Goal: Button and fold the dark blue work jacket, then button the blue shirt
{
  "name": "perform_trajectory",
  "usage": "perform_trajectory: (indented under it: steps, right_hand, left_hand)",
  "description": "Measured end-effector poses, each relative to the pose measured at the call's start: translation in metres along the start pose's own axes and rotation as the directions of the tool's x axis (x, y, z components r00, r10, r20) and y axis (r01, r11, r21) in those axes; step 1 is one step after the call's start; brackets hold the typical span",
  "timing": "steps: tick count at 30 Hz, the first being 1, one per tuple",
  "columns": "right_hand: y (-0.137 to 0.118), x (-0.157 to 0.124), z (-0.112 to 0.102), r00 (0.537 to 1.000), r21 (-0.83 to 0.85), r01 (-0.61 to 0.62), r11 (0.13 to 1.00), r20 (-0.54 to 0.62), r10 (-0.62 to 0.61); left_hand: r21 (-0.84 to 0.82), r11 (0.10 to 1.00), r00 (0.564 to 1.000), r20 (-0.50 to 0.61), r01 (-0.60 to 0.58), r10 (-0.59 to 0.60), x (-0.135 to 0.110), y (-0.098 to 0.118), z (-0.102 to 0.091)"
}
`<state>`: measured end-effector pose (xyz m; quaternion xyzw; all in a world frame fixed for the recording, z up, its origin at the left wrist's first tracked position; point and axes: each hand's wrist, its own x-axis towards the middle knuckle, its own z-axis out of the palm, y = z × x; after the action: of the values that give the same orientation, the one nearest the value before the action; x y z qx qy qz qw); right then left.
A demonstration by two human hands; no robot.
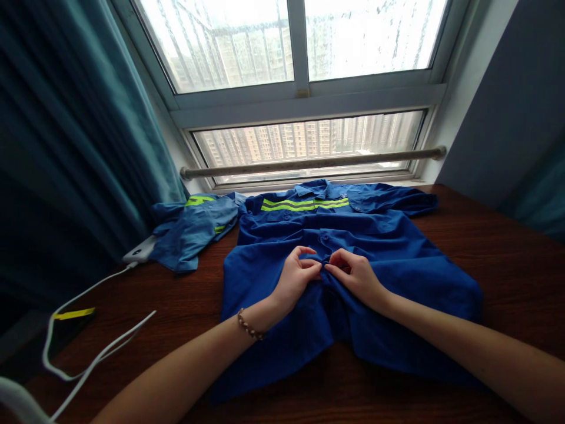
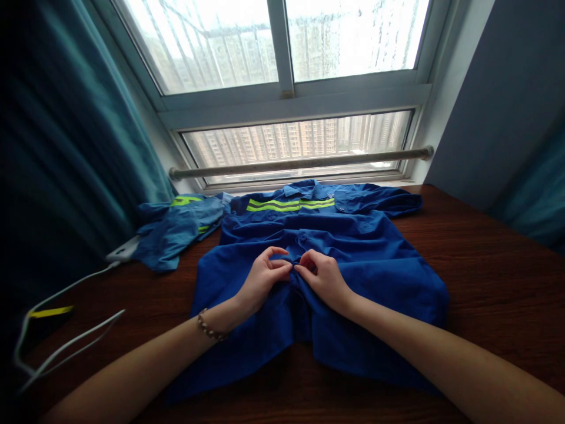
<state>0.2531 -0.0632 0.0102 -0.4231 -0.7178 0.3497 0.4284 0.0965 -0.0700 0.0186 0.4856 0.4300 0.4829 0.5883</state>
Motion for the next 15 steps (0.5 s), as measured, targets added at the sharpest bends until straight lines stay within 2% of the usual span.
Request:
perform_trajectory:
  steps: [2, 4, 7, 9, 10, 12, 14, 15]
  right_hand:
    - [0.003, 0.002, 0.0, 0.997, 0.108, -0.072, 0.992, 0.048, 0.067]
    - [0.008, 0.005, 0.0, 0.972, 0.262, -0.215, 0.941, 0.15, 0.18]
    - [0.016, 0.014, -0.003, 0.876, 0.419, -0.466, 0.779, 0.34, 0.341]
    - [0.016, 0.02, -0.007, 0.82, 0.416, -0.56, 0.716, 0.401, 0.408]
    - [0.011, 0.021, -0.01, 0.821, 0.385, -0.559, 0.734, 0.379, 0.427]
    - [-0.006, 0.017, -0.016, 0.889, 0.258, -0.444, 0.858, 0.249, 0.385]
    - [-0.033, 0.004, -0.02, 0.967, 0.005, -0.192, 0.981, 0.175, 0.188]
    - [-0.047, -0.006, -0.021, 0.969, -0.143, -0.046, 0.989, 0.234, 0.079]
  left_hand:
    - [0.067, 0.994, 0.995, 0.044, -0.088, 0.085, -0.001, 0.0, 0.0]
    - [0.141, 0.976, 0.984, 0.088, -0.167, 0.156, -0.003, 0.0, 0.0]
    - [0.215, 0.95, 0.97, 0.138, -0.226, 0.199, -0.004, -0.002, 0.0]
    - [0.22, 0.949, 0.968, 0.163, -0.226, 0.192, -0.003, -0.003, 0.0]
    - [0.215, 0.952, 0.968, 0.17, -0.219, 0.184, -0.001, -0.003, -0.001]
    - [0.204, 0.959, 0.972, 0.169, -0.197, 0.163, 0.002, -0.004, -0.003]
    - [0.212, 0.962, 0.978, 0.151, -0.172, 0.141, 0.005, -0.006, -0.004]
    - [0.22, 0.962, 0.981, 0.141, -0.161, 0.132, 0.007, -0.007, -0.005]
